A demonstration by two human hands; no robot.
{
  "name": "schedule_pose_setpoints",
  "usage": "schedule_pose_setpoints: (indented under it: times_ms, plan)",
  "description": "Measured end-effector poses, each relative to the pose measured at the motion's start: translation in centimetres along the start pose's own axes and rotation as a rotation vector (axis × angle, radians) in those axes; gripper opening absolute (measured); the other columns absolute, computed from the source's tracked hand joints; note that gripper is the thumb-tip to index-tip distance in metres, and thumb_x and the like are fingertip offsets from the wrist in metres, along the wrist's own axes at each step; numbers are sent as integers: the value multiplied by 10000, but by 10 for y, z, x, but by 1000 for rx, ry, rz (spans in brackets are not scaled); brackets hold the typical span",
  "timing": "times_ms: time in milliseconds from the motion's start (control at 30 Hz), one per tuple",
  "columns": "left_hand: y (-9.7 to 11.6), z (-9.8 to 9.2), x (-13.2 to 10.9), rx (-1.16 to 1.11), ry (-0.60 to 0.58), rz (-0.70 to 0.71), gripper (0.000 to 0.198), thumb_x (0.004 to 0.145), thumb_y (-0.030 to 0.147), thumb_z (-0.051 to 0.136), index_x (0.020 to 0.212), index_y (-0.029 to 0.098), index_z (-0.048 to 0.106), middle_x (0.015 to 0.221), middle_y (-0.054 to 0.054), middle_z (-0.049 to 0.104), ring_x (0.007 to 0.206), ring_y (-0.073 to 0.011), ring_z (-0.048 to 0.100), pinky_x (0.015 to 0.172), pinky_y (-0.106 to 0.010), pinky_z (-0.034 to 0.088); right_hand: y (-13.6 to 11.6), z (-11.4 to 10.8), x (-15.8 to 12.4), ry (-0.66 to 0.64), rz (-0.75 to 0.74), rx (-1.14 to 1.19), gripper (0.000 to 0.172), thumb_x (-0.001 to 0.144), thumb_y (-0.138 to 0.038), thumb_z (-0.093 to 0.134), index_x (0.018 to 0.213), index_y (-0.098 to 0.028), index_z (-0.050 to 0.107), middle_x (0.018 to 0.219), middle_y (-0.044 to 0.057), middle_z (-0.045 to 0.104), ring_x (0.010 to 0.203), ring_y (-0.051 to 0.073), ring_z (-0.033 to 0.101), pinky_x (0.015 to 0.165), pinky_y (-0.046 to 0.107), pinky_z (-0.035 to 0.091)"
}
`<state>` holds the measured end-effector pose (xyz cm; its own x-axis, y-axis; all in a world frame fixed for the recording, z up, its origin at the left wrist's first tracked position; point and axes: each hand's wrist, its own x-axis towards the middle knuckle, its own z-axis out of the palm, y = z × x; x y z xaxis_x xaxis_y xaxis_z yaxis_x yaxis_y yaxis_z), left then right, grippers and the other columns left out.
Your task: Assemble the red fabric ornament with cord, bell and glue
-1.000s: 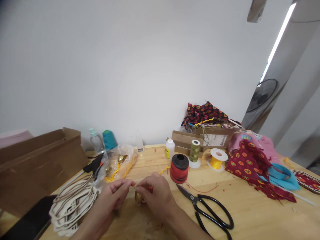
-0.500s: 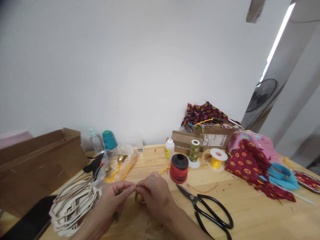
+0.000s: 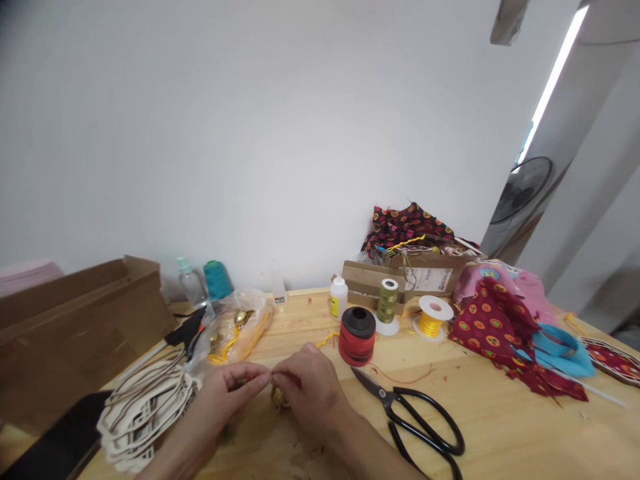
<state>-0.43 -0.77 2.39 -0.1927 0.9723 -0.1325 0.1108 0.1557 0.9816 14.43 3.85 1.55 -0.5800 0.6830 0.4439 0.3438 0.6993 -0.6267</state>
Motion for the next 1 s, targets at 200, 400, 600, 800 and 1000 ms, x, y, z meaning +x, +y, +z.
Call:
schedule_pose_setpoints:
  times_ms: [200, 400, 600, 800, 1000]
  plan:
    - [0, 0, 1, 70, 17, 40, 202, 560, 343, 682, 598, 145, 695, 598, -26, 669, 592, -152, 550, 564, -221, 401, 0, -2, 0, -13, -28, -72, 154, 795, -190, 509, 724, -193, 646, 619, -1, 604, 638, 127, 485, 608, 233, 315]
    - [0, 1, 0, 73, -29, 31, 200, 596, 346, 656, 605, 152, 703, 590, -24, 664, 569, -137, 529, 540, -209, 393, -1, -4, 0, -25, -39, -106, 167, 806, -178, 486, 726, -189, 632, 637, 1, 600, 649, 124, 475, 617, 235, 305]
    - [1, 3, -1, 103, -38, 68, 194, 623, 324, 637, 611, 139, 694, 604, -27, 662, 593, -133, 527, 566, -200, 392, -1, -3, 1, -20, -22, -76, 150, 787, -164, 507, 714, -183, 637, 622, 3, 594, 635, 123, 473, 610, 232, 307]
    - [2, 4, -2, 131, -26, 107, 163, 620, 296, 618, 609, 144, 678, 569, -5, 629, 561, -122, 497, 535, -193, 371, 2, 1, 0, 16, 63, 131, 145, 756, -133, 535, 719, -193, 662, 606, -14, 595, 630, 113, 481, 623, 217, 331]
    - [2, 4, -3, 202, 45, 137, 168, 599, 288, 602, 608, 137, 675, 483, 19, 539, 477, -94, 396, 462, -186, 301, 4, 4, 1, -45, 144, 389, 236, 797, -212, 470, 683, -160, 671, 599, 1, 582, 606, 113, 494, 569, 204, 358]
